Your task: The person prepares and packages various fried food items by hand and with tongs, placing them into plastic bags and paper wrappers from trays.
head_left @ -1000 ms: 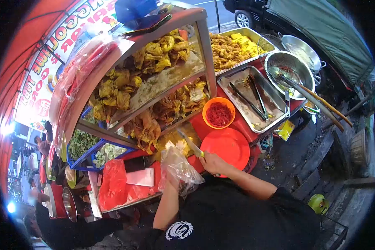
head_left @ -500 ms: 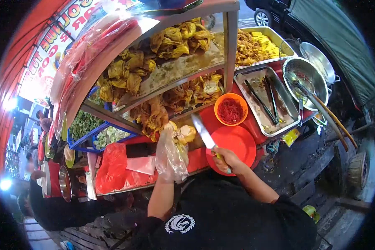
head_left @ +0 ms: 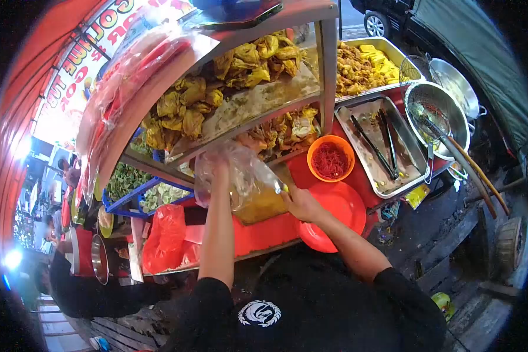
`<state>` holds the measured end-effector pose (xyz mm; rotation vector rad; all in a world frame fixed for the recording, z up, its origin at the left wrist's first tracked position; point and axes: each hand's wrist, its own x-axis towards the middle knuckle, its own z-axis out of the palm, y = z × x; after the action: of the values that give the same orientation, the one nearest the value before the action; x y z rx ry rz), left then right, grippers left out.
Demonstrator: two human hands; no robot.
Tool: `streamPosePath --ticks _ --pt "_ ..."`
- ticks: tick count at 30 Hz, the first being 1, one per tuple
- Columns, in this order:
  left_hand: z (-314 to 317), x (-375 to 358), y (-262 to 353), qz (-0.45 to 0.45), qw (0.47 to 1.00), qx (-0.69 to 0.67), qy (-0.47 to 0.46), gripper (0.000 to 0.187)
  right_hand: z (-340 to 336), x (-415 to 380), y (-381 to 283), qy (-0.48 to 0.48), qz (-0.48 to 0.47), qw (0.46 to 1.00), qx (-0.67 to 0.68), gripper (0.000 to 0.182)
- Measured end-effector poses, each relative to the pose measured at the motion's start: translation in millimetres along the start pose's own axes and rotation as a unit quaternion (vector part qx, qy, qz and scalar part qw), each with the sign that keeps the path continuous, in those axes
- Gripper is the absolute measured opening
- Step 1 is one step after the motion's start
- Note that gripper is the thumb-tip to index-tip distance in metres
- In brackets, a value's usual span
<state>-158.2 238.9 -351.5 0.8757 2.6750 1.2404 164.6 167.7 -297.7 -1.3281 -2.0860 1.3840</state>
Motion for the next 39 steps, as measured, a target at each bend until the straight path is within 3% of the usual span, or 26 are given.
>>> streamPosePath --ticks 2,6,9,10,13,16,17,19,20,22,27,29,32,33,35,37,39 --pt "-3.9 -8.0 -22.6 0.057 0.998 0.023 -0.001 0.04 17.6 19.6 13.8 0.084 -0.115 0.989 -0.036 0.036" --pt "-31.0 -26.8 -54.5 0.261 0.962 0.042 -0.063 0.041 5.4 26.1 -2.9 0.045 -0.051 0.997 -0.038 0.037" --pt "-94.8 -62.6 -14.9 0.306 0.943 0.027 -0.129 0.039 -15.1 13.6 -3.5 0.006 -0.029 0.998 -0.053 0.038" --pt "-93.0 -66.1 -42.4 0.205 0.929 -0.227 -0.206 0.039 -23.0 4.5 -5.9 0.002 -0.033 0.998 -0.056 0.038" --pt "-127.4 -99.0 -36.2 0.075 0.893 -0.35 -0.274 0.039 -34.2 -23.9 -12.4 -0.04 0.05 0.998 -0.009 0.034" --pt "-150.0 -121.8 -40.7 0.034 0.904 -0.314 -0.289 0.039 -36.1 -56.3 -21.3 -0.07 0.175 0.977 0.096 0.031" --pt "-155.8 -127.1 -40.2 0.026 0.908 -0.298 -0.293 0.039 -32.4 -64.8 -26.9 -0.06 0.188 0.974 0.11 0.04" --pt "-164.9 -133.9 -35.1 0.025 0.919 -0.253 -0.301 0.039 15.1 -60.3 23.7 0.061 0.036 0.997 -0.033 0.045" --pt "-168.9 -136.4 -32.2 0.029 0.923 -0.231 -0.305 0.039 16.6 -62.6 15.3 0.069 0.035 0.996 -0.034 0.045" --pt "-178.4 -139.1 -24.0 0.041 0.932 -0.179 -0.313 0.04 22.5 -68.9 -16.4 0.138 -0.043 0.972 -0.184 0.06" --pt "-207.0 -142.8 2.5 0.094 0.939 -0.019 -0.33 0.041 68.9 -15.3 8.8 0.12 -0.064 0.973 -0.187 0.071" --pt "-218.0 -147.3 16.6 0.114 0.934 0.061 -0.334 0.042 79.6 4.3 15.5 0.111 -0.115 0.933 -0.322 0.074" --pt "-233.5 -159.3 44.4 0.141 0.913 0.171 -0.342 0.044 99.4 20.6 21.0 0.093 -0.123 0.914 -0.375 0.068" --pt "-237.4 -163.3 55.6 0.147 0.906 0.197 -0.345 0.044 94.0 15.5 8.6 0.084 -0.125 0.916 -0.373 0.068" --pt "-240.9 -168.8 75.1 0.155 0.896 0.227 -0.349 0.046 70.7 -0.7 -27.5 0.065 -0.039 0.941 -0.328 0.061" --pt "-239.4 -166.2 85.5 0.146 0.902 0.215 -0.345 0.047 60.3 -3.5 -21.9 0.067 -0.073 0.917 -0.387 0.054" --pt "-230.2 -153.5 82.6 0.136 0.911 0.195 -0.338 0.054 29.5 -22.6 -38.1 0.083 -0.092 0.955 -0.27 0.052"
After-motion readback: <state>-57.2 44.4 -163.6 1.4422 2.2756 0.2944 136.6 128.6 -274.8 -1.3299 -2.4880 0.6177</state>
